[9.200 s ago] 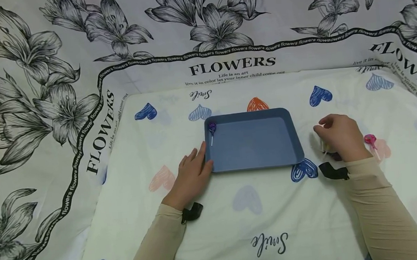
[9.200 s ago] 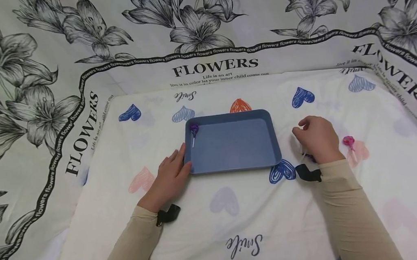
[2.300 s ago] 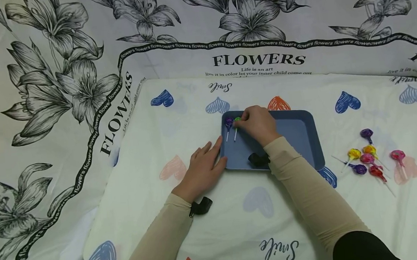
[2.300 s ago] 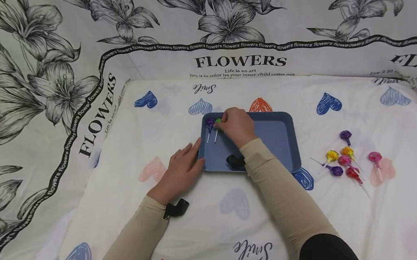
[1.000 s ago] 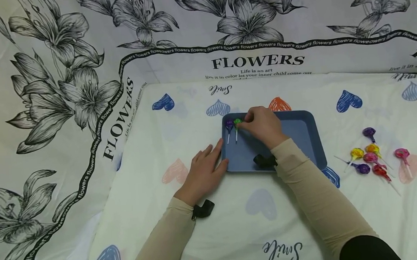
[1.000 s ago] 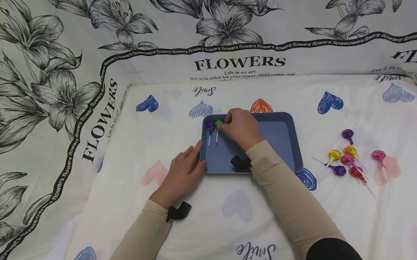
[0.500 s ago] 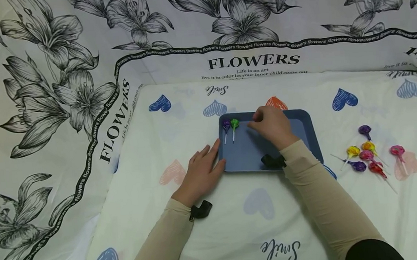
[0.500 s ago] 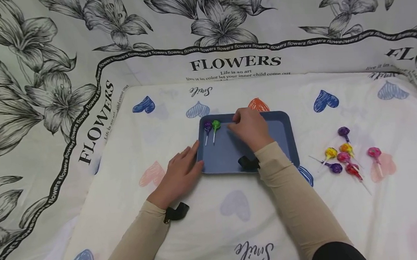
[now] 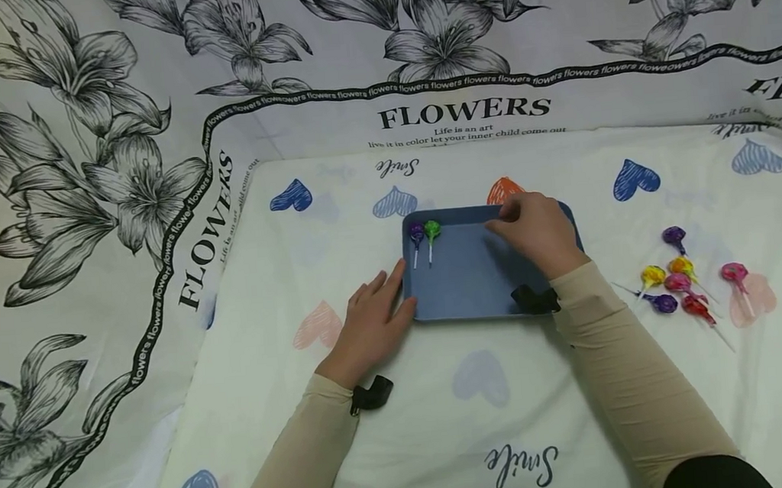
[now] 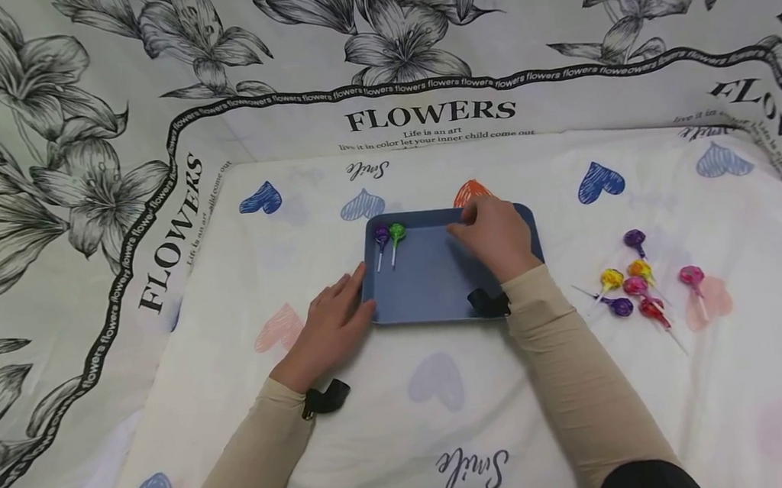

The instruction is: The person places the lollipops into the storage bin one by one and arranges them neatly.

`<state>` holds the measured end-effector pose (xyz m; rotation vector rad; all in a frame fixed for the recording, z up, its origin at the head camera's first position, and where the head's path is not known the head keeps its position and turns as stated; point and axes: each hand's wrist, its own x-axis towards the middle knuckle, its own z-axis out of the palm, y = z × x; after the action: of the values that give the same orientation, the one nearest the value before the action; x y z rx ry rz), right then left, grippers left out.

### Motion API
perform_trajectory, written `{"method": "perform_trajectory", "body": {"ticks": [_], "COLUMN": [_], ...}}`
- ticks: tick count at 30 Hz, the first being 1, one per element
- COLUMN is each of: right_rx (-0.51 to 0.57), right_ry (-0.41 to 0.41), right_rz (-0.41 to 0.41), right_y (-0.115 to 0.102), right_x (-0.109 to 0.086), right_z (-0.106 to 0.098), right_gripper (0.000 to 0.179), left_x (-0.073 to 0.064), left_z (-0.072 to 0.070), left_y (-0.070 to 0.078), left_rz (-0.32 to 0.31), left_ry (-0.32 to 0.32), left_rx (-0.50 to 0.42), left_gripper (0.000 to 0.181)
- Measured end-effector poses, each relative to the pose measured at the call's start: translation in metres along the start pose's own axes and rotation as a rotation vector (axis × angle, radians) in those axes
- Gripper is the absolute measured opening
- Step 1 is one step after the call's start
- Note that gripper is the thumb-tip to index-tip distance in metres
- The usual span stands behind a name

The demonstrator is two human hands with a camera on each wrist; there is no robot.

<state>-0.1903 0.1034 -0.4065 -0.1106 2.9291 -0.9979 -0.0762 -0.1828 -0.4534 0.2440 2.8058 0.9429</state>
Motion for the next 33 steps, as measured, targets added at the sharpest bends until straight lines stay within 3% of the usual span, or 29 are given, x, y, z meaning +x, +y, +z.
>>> {"method": "perform_trajectory", "body": {"ticks": [22, 33], "right_rx": [-0.001, 0.003], "right_ry": [0.023, 0.034], "right_rz": [0.09, 0.118], "right_y": [0.037, 0.06], "right_x": [-0.006, -0.017], "right_z": [-0.049, -0.06], "right_gripper": [0.047, 0.049], "left_x": [-0.001, -0.005], "left_z": [-0.002, -0.004], "left_y": [0.0, -0.002], "left_rz": [0.005, -0.001], "left_ry": [0.018, 0.005], "left_rx": [-0.025, -0.023], "left_gripper": [0.067, 0.068]}}
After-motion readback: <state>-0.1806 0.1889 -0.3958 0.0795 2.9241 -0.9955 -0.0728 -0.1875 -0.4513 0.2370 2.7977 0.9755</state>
